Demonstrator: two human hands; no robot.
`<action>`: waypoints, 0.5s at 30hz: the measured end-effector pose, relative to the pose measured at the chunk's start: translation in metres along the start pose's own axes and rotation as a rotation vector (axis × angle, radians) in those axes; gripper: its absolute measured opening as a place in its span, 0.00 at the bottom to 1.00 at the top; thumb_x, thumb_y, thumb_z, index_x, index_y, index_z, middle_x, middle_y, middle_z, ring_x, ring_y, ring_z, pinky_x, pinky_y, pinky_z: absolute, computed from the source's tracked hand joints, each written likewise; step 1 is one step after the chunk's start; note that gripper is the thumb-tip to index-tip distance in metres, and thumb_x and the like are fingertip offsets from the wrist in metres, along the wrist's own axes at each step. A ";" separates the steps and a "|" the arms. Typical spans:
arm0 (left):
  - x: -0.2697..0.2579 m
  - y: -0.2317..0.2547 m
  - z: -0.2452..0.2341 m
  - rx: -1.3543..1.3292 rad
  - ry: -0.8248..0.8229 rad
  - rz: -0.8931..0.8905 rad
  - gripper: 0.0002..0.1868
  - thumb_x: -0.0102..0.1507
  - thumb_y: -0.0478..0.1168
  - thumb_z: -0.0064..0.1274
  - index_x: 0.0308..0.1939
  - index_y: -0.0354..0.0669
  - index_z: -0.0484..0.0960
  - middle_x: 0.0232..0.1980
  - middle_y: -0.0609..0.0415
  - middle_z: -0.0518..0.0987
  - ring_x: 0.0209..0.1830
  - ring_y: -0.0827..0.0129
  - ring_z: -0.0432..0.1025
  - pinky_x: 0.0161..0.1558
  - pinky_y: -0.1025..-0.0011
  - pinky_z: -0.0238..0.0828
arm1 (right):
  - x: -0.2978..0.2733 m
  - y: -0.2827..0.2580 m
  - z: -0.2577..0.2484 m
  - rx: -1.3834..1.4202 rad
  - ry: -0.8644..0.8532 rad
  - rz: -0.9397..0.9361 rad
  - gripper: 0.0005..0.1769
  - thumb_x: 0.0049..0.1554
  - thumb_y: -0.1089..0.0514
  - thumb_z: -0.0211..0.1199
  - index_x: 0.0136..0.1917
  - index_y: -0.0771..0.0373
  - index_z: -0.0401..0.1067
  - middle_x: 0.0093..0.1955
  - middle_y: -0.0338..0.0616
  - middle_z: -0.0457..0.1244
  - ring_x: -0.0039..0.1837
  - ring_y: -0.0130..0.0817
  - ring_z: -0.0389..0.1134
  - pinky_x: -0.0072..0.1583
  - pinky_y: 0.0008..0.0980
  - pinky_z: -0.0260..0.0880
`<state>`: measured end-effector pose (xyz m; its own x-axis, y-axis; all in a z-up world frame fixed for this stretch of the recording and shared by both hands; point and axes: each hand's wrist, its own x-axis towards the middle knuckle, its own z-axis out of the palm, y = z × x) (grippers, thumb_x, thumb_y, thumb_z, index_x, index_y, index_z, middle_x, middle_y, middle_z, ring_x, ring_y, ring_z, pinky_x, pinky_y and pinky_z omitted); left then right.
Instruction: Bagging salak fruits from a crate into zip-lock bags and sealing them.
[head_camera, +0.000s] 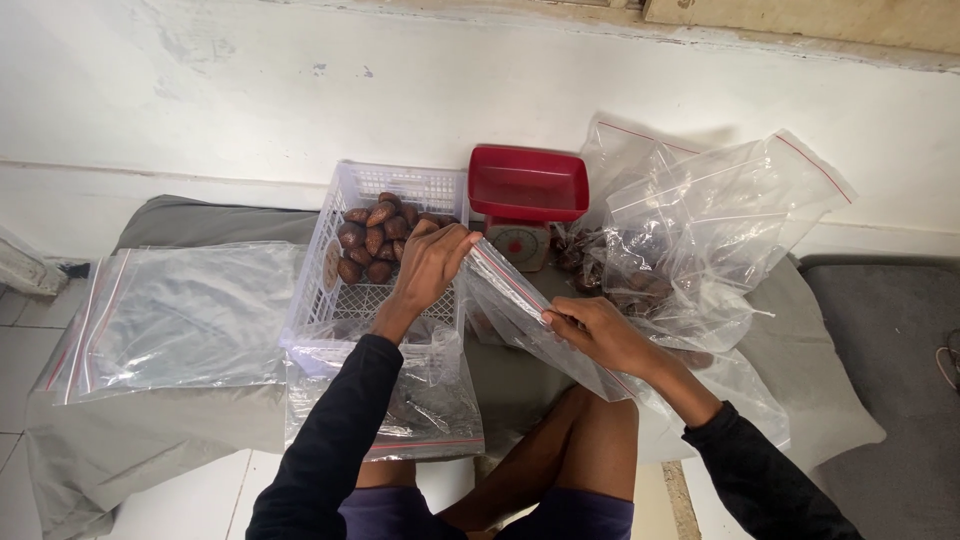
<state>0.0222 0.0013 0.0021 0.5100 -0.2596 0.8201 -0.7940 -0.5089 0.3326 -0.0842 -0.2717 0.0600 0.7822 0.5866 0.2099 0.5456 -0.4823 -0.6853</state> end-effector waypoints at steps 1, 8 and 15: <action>-0.001 -0.002 0.001 -0.002 0.000 -0.001 0.18 0.75 0.47 0.47 0.31 0.49 0.73 0.22 0.50 0.72 0.25 0.55 0.74 0.44 0.68 0.68 | -0.006 -0.004 -0.003 0.000 0.000 0.002 0.18 0.68 0.60 0.51 0.35 0.60 0.66 0.27 0.48 0.64 0.29 0.36 0.64 0.34 0.33 0.62; -0.008 -0.007 0.006 0.001 0.012 -0.024 0.19 0.76 0.48 0.46 0.31 0.49 0.73 0.23 0.51 0.73 0.26 0.54 0.74 0.45 0.67 0.67 | -0.043 -0.008 -0.017 -0.081 -0.079 0.126 0.17 0.67 0.58 0.53 0.35 0.60 0.69 0.29 0.44 0.66 0.32 0.34 0.67 0.37 0.34 0.67; 0.002 0.013 0.000 -0.034 0.008 -0.009 0.17 0.76 0.46 0.44 0.32 0.49 0.73 0.23 0.53 0.71 0.26 0.56 0.74 0.43 0.68 0.67 | -0.031 -0.036 -0.034 -0.322 -0.054 0.150 0.12 0.61 0.50 0.63 0.42 0.60 0.75 0.33 0.49 0.68 0.35 0.44 0.71 0.37 0.42 0.69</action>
<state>0.0128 -0.0060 0.0087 0.5149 -0.2482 0.8205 -0.8000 -0.4830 0.3560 -0.1172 -0.2949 0.1021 0.8486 0.5229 0.0806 0.4993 -0.7411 -0.4487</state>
